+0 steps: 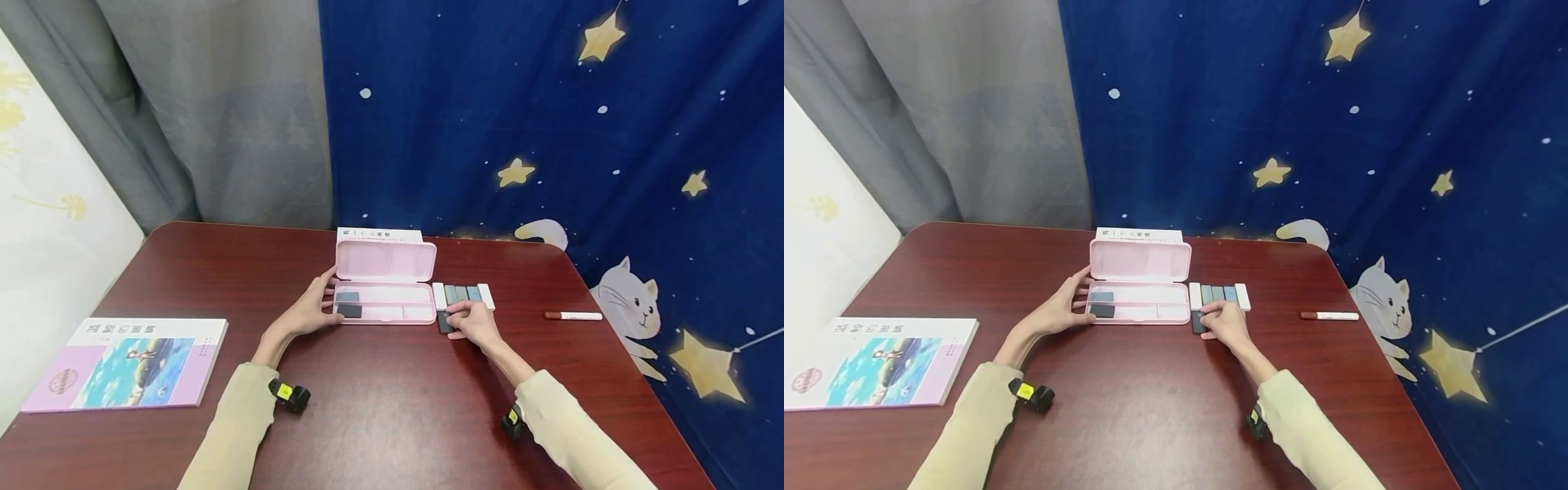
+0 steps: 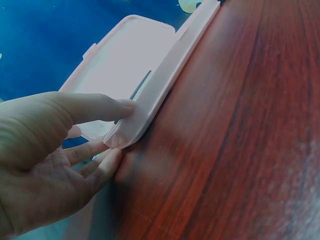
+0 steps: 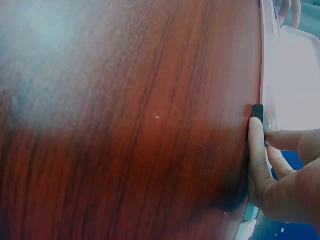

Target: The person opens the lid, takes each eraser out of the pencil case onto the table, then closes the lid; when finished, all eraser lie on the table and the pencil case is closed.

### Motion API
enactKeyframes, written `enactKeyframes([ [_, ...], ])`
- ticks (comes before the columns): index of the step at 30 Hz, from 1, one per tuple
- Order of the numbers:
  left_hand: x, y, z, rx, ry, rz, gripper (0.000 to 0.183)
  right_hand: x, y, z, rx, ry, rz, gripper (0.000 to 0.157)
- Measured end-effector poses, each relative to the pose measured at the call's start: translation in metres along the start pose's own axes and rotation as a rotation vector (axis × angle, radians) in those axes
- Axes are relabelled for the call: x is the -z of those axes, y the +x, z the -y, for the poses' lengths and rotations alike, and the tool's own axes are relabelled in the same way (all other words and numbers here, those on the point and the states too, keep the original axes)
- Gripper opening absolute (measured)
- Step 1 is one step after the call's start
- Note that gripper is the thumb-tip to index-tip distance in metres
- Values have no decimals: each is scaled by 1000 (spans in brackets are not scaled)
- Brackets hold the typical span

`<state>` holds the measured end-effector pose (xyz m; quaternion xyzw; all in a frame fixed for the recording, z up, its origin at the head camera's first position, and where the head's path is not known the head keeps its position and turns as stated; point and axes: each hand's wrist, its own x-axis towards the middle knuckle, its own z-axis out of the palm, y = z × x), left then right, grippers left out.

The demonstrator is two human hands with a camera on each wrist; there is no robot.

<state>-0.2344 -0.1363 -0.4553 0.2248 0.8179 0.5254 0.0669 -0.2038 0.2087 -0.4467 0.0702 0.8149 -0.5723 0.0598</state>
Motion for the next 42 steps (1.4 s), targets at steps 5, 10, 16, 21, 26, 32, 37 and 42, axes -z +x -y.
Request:
enactKeyframes([
  [5, -1, 0, -1, 13, -3, 9, 102, 0, 0, -3, 16, -13, -3, 20],
  [10, -2, 0, 0, 10, -5, 7, 103, -1, -1, -5, 25, -26, -13, 20],
  [16, -1, -5, -10, -3, -17, 6, 100, -3, -5, -7, 54, -53, -44, 18],
  [21, -2, -6, -7, 11, -22, 5, 102, -3, -4, -8, 70, -65, -53, 17],
  [26, -1, -1, 2, 3, -13, -6, 103, 2, 0, -7, 79, -65, -30, 17],
  [32, -1, -1, 1, -1, -13, -8, 102, 9, 2, -3, 91, -81, -55, 16],
  [37, -1, -1, 1, 1, -11, -7, 102, -6, 2, 17, 158, -87, -19, 16],
  [42, -1, 0, 1, -6, -6, -6, 102, -38, 7, 39, 224, -90, 32, 15],
])
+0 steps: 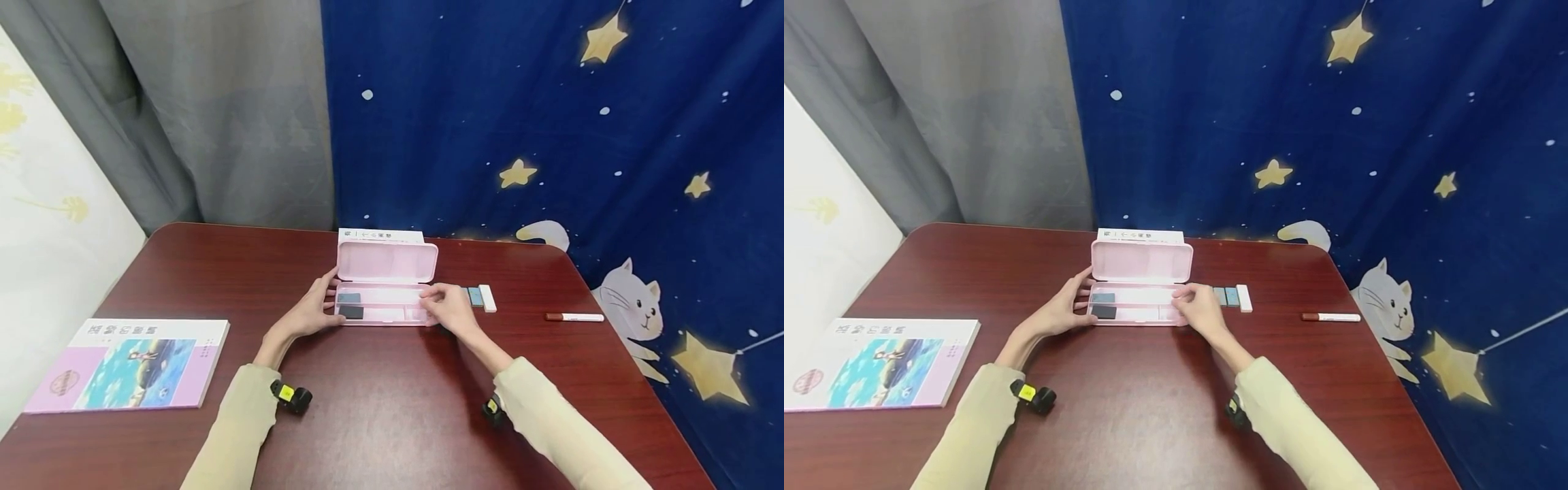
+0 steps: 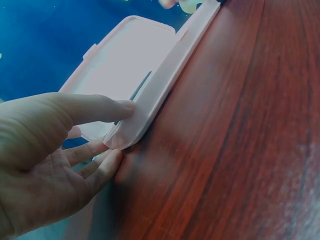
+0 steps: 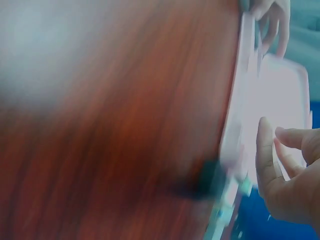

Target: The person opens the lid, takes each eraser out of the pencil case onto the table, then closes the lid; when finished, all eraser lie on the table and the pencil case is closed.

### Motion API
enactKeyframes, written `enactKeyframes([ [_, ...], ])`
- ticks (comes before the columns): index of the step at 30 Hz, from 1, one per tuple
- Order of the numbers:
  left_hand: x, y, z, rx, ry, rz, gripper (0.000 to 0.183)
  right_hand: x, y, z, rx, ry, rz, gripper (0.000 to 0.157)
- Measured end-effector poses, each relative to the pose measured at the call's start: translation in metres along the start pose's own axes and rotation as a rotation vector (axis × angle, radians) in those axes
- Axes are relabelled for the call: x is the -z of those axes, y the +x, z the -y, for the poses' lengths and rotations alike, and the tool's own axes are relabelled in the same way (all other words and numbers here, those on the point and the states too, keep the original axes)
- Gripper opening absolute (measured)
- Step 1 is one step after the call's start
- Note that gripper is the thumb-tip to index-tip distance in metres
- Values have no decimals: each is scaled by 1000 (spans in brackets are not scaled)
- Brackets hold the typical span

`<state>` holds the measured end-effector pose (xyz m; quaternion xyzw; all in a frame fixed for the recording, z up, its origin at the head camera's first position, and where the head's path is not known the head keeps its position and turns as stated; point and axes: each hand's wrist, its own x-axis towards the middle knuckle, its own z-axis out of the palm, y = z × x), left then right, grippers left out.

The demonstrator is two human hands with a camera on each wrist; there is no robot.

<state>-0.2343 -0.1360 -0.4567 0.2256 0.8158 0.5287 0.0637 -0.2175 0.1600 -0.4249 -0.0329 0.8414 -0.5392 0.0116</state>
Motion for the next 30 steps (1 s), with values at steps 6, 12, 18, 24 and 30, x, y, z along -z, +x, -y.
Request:
enactKeyframes([
  [6, -1, 2, 1, -6, 5, 2, 102, -41, 11, 18, 17, -13, 58, 11],
  [12, -3, 2, 1, -17, -15, -3, 99, -71, 21, 38, 142, -177, 153, 9],
  [18, -2, 1, 1, -22, -3, -6, 101, -91, 29, 50, 267, -415, 216, 7],
  [24, -1, 2, 1, -26, -9, 6, 102, -103, 29, 55, 298, -492, 296, 8],
  [30, 1, 1, 1, -15, -7, 10, 102, -108, 30, 57, 322, -544, 318, 9],
])
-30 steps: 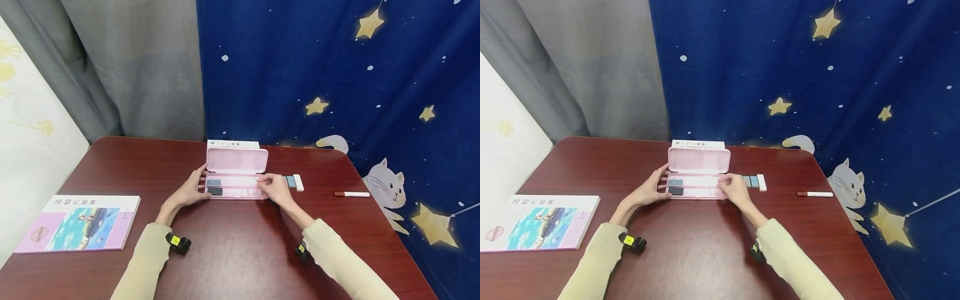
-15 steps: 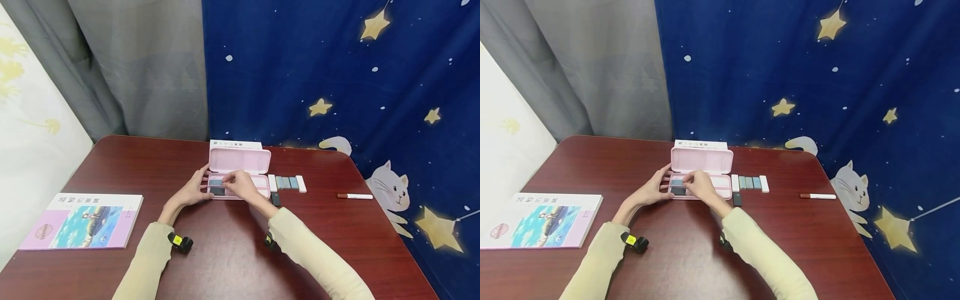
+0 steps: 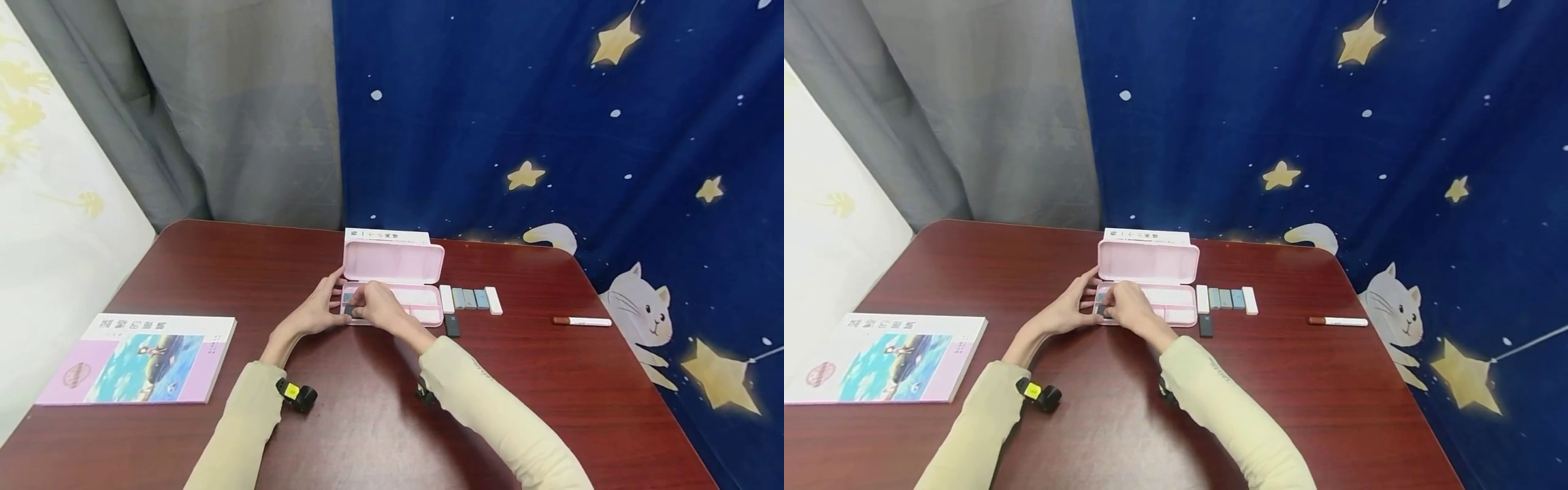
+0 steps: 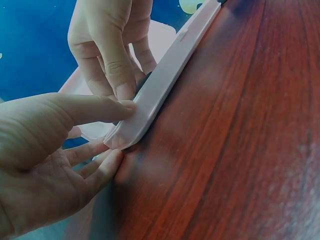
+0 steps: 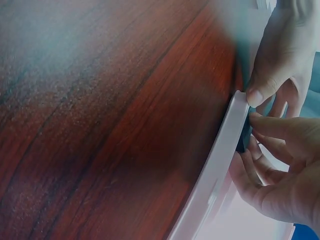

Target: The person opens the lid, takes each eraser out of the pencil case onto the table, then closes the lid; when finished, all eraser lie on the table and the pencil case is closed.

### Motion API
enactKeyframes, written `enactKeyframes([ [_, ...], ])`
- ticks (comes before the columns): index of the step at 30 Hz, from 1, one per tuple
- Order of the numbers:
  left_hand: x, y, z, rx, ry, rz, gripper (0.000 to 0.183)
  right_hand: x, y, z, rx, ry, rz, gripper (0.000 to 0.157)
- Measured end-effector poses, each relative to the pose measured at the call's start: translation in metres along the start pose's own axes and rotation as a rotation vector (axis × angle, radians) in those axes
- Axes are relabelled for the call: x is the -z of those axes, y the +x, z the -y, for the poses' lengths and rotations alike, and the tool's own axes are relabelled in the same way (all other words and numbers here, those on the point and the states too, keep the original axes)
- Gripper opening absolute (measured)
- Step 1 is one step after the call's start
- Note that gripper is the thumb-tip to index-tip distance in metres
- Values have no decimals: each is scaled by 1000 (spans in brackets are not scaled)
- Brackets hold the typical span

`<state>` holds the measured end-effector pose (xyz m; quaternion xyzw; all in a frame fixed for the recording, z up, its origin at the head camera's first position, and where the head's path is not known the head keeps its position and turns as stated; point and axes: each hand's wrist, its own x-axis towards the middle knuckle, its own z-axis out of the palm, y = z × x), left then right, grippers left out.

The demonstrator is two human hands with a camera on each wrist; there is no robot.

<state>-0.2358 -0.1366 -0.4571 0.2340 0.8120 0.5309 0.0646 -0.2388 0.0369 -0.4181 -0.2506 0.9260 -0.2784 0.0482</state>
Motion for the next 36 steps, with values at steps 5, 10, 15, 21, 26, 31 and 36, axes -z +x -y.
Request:
enactKeyframes([
  [5, -3, 2, 0, -3, -6, 2, 102, 2, -2, -2, -34, -4, -24, 8],
  [10, -9, 3, 1, -3, -23, 3, 103, 2, -6, -5, -76, -1, -43, 7],
  [15, -6, -5, -19, -6, -33, -5, 99, 3, -4, -8, -39, 62, -32, 7],
  [21, -2, -7, -31, 7, -40, 5, 97, 12, -4, -15, -70, 235, -39, 10],
  [26, -4, -2, -7, 0, -15, -17, 101, 16, -8, -22, -109, 360, -44, 19],
  [31, -4, 1, 4, 3, -15, -16, 103, 16, -13, -30, -147, 510, -54, 20],
  [36, -1, 0, 2, 10, -16, -17, 103, 24, -20, -36, -220, 688, -61, 25],
])
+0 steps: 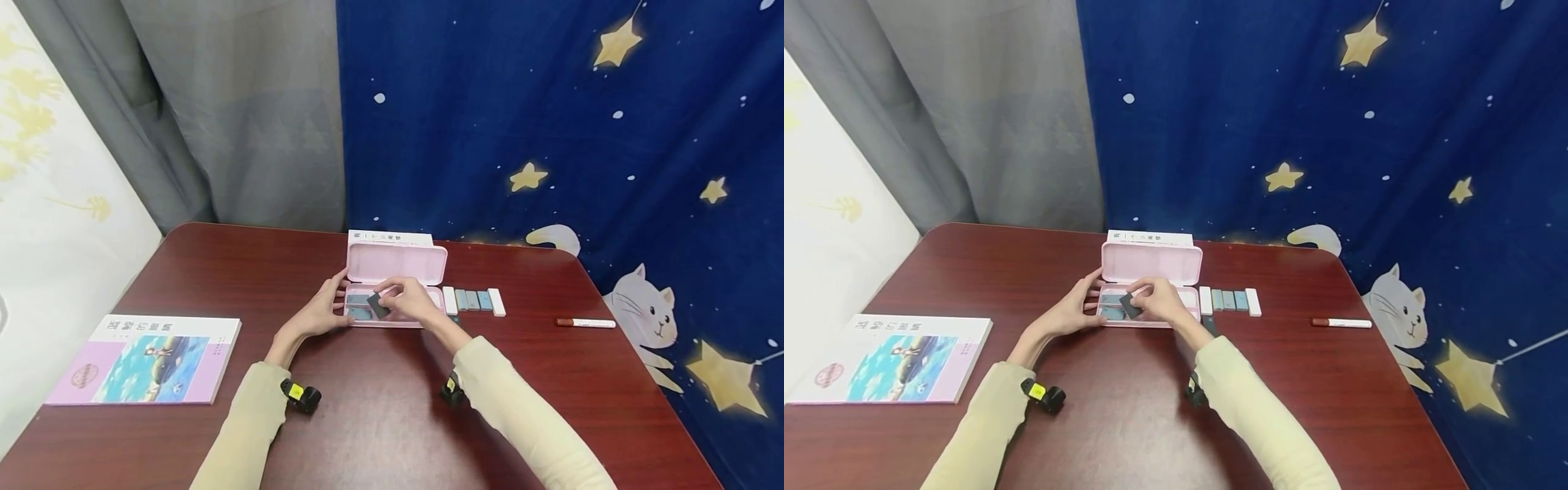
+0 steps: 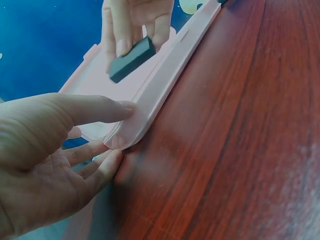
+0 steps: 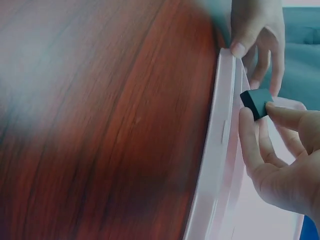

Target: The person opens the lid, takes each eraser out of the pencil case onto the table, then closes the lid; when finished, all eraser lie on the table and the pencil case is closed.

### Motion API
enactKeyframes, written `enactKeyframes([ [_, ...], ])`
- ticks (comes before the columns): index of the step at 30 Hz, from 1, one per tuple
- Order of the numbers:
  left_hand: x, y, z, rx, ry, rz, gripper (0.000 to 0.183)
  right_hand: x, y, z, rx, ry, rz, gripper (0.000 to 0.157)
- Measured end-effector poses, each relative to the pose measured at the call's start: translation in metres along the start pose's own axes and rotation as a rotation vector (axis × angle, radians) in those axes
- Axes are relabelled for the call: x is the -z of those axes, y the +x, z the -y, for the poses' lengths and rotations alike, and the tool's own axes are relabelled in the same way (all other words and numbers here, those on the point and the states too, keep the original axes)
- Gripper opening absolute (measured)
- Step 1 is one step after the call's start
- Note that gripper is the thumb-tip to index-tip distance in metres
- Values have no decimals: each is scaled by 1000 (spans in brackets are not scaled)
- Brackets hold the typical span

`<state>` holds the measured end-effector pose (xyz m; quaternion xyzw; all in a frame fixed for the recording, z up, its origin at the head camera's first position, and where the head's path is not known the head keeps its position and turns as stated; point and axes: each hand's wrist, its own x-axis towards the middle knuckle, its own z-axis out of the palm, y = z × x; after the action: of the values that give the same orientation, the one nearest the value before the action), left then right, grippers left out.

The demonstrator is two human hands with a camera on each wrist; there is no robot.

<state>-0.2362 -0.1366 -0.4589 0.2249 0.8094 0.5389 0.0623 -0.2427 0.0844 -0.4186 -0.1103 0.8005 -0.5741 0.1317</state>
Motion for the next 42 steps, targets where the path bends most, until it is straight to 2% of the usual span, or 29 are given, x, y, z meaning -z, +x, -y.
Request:
enactKeyframes([
  [8, 0, 1, 0, -4, 10, 3, 103, 26, -11, -4, -79, 74, -81, 26],
  [17, 0, -1, -1, 21, 30, 11, 104, 42, -23, -14, -168, 118, -159, 27],
  [29, 0, 1, -1, 24, 29, 9, 105, 72, -43, -27, -186, 200, -154, 30],
  [42, 0, 1, -1, 28, 33, 10, 103, 108, -66, -51, -249, 199, -192, 35],
])
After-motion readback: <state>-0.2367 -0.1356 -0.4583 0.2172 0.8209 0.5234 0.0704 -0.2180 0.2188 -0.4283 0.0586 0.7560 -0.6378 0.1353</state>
